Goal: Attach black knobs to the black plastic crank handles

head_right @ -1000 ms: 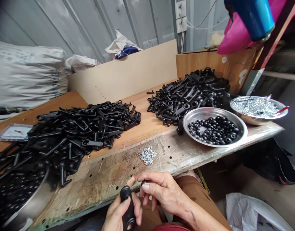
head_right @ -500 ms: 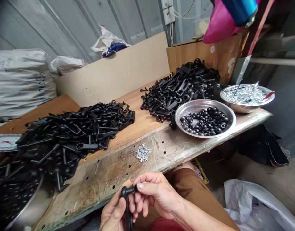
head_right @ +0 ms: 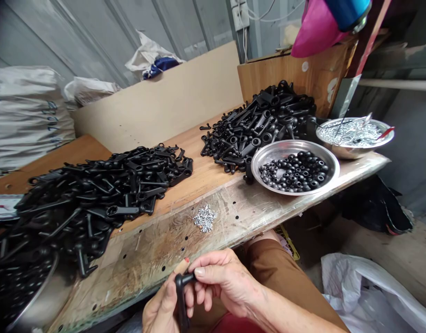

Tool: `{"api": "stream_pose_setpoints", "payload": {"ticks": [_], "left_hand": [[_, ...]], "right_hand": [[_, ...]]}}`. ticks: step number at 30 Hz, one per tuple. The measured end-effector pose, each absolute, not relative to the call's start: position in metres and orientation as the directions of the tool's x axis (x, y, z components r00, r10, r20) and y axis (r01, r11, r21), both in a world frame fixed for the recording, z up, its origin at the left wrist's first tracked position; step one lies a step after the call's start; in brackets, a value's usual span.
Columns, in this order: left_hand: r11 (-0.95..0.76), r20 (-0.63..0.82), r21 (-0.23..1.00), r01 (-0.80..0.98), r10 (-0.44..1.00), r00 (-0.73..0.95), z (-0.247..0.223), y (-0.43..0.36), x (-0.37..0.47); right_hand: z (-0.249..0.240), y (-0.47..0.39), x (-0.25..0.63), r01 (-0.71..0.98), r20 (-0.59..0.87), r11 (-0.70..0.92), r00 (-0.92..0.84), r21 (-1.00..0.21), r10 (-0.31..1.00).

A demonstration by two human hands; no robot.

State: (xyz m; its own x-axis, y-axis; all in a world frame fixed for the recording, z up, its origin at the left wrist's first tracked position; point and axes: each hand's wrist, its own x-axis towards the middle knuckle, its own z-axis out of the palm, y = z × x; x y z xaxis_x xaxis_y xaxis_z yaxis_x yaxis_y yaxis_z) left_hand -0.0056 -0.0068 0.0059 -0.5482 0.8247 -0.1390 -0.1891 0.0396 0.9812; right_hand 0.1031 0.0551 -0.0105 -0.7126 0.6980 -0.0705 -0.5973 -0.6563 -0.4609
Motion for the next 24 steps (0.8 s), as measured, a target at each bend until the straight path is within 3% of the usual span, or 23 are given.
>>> {"api": "stream_pose_setpoints", "payload": {"ticks": [8, 13, 18, 22, 24], "left_hand": [[-0.133, 0.167, 0.986, 0.103, 0.847, -0.505, -0.002, -0.014, -0.008], [-0.233, 0.337, 0.932, 0.279, 0.84, -0.426, 0.002, -0.014, -0.01], [-0.186, 0.288, 0.936, 0.3, 0.894, -0.343, 0.005, -0.011, -0.012], [-0.165, 0.25, 0.95, 0.266, 0.911, -0.328, 0.0, -0.008, -0.011], [-0.151, 0.262, 0.931, 0.332, 0.91, -0.322, -0.003, -0.008, -0.009]], "right_hand": [[-0.009, 0.054, 0.104, -0.601, -0.083, -0.661, -0.709, -0.45, 0.701], [-0.004, 0.047, 0.107, -0.581, -0.132, -0.62, -0.665, -0.526, 0.735], [0.0, 0.048, 0.112, -0.513, -0.134, -0.516, -0.608, -0.686, 0.783], [0.002, 0.059, 0.115, -0.454, -0.116, -0.506, -0.651, -0.733, 0.751], [0.003, 0.065, 0.119, -0.429, -0.089, -0.49, -0.678, -0.759, 0.73]]}}
